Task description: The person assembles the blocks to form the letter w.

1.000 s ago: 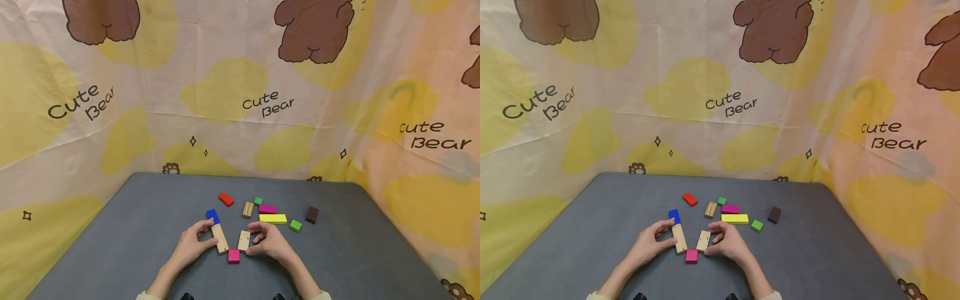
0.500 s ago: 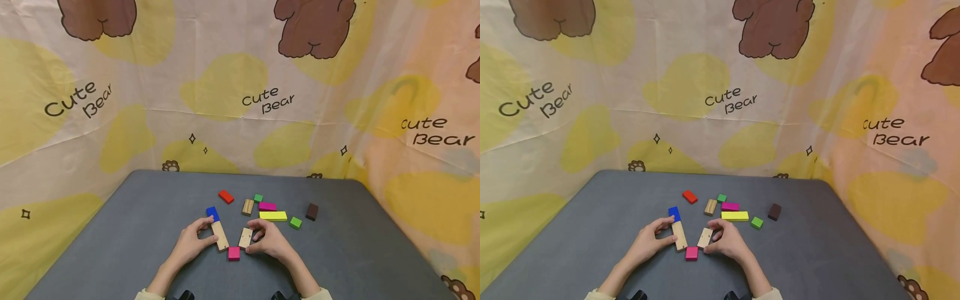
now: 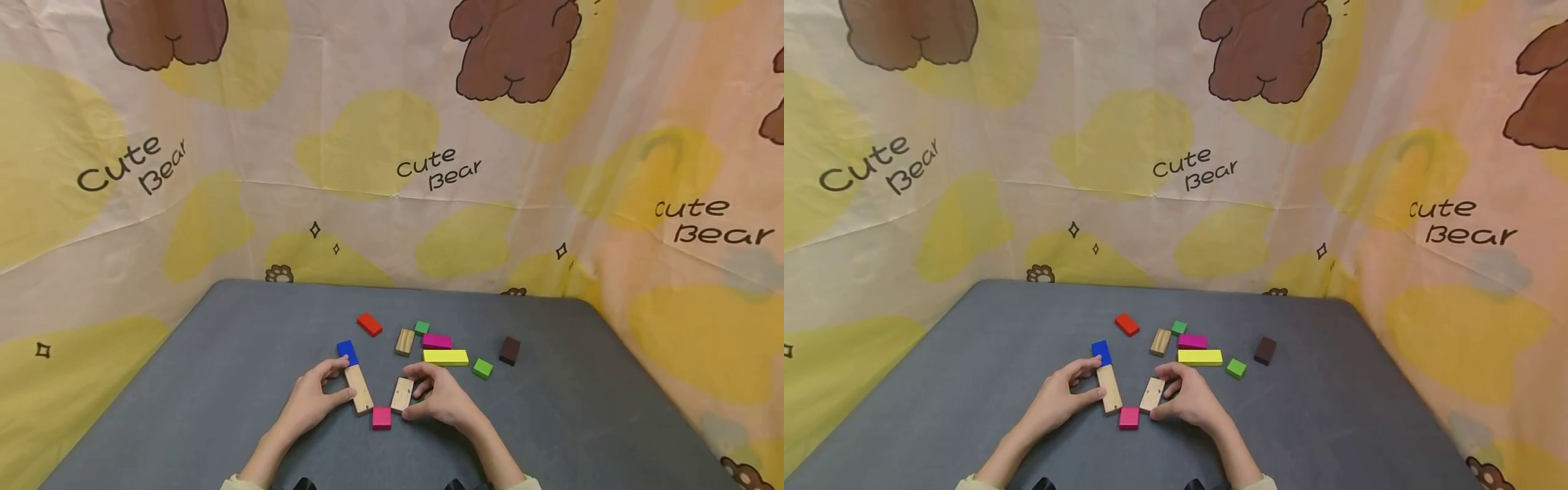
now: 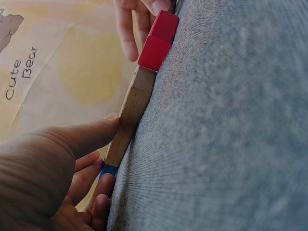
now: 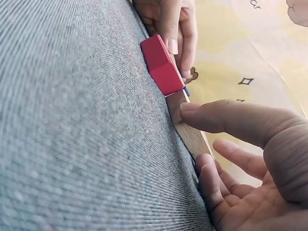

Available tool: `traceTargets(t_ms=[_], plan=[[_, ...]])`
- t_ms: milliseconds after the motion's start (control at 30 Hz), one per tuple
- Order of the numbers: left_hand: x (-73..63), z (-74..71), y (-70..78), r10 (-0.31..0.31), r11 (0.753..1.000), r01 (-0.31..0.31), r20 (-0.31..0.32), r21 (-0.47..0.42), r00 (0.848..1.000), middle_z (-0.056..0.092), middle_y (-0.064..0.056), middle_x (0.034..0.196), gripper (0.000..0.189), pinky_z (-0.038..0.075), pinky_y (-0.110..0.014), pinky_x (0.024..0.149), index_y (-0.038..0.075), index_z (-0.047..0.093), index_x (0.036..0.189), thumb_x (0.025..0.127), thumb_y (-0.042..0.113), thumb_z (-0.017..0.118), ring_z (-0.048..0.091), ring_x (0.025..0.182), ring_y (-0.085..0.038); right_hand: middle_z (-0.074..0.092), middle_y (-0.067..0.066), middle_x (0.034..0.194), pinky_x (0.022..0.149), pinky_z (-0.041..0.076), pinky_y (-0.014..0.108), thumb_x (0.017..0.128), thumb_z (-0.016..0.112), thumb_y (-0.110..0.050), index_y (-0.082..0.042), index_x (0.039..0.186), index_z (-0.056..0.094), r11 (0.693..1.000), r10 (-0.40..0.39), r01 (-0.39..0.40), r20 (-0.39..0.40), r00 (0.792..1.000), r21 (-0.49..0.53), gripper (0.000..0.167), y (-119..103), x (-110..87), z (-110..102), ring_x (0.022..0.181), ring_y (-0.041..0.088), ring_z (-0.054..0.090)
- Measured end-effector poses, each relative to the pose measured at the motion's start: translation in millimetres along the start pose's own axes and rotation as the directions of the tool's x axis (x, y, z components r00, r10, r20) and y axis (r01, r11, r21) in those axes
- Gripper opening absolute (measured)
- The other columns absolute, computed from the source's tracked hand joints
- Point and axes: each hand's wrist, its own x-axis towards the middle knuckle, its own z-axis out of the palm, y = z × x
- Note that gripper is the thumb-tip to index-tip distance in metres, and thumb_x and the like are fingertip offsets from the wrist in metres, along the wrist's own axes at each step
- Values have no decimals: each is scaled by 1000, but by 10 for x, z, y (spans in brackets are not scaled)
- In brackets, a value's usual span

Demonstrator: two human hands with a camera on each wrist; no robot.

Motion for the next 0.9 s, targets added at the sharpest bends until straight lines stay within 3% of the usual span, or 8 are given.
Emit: traceTargets(t_ms=[267, 433, 600, 767, 900], plan=[[-7, -15, 5, -8, 1000, 8, 2, -13, 1000, 64, -5, 126, 54, 42, -50, 100, 10, 64, 129, 81, 25, 83, 58, 114, -26, 62, 7, 115, 73, 50, 33, 68, 90, -5, -2, 126, 61, 1000, -6, 6, 15, 1000, 23, 65, -23, -9, 6, 89, 25, 56], [-24, -20, 7, -10, 1000, 10, 6, -8, 1000, 64, -5, 126, 55, 42, -51, 99, 10, 64, 130, 81, 25, 83, 58, 114, -26, 62, 9, 115, 68, 49, 32, 78, 85, -15, -1, 128, 61, 997, 18, -17, -12, 1000, 76, 57, -29, -26, 2, 85, 24, 58], [-18, -24, 13, -17, 1000, 17, 1, -3, 1000, 64, -4, 126, 54, 43, -50, 100, 11, 64, 130, 81, 24, 83, 58, 114, -26, 63, 11, 116, 66, 51, 33, 83, 82, -24, -2, 123, 64, 998, 6, 2, -148, 989, 57, 49, -27, 28, -32, 83, 22, 60], [-1, -17, 13, -13, 1000, 13, 5, -7, 1000, 64, -5, 126, 55, 43, -50, 99, 10, 64, 130, 81, 25, 83, 58, 114, -26, 65, 10, 111, 72, 54, 33, 81, 83, -21, -6, 112, 71, 998, -52, 38, -321, 946, -51, 37, -43, 183, -158, 91, 23, 61], [-3, -16, 2, -21, 1000, 21, 6, -14, 1000, 64, -3, 125, 55, 42, -49, 100, 11, 64, 130, 80, 24, 84, 58, 114, -24, 67, 11, 106, 74, 56, 35, 80, 84, -18, -6, 111, 72, 992, -91, 53, -357, 930, -115, 35, -49, 322, -267, 95, 25, 62]])
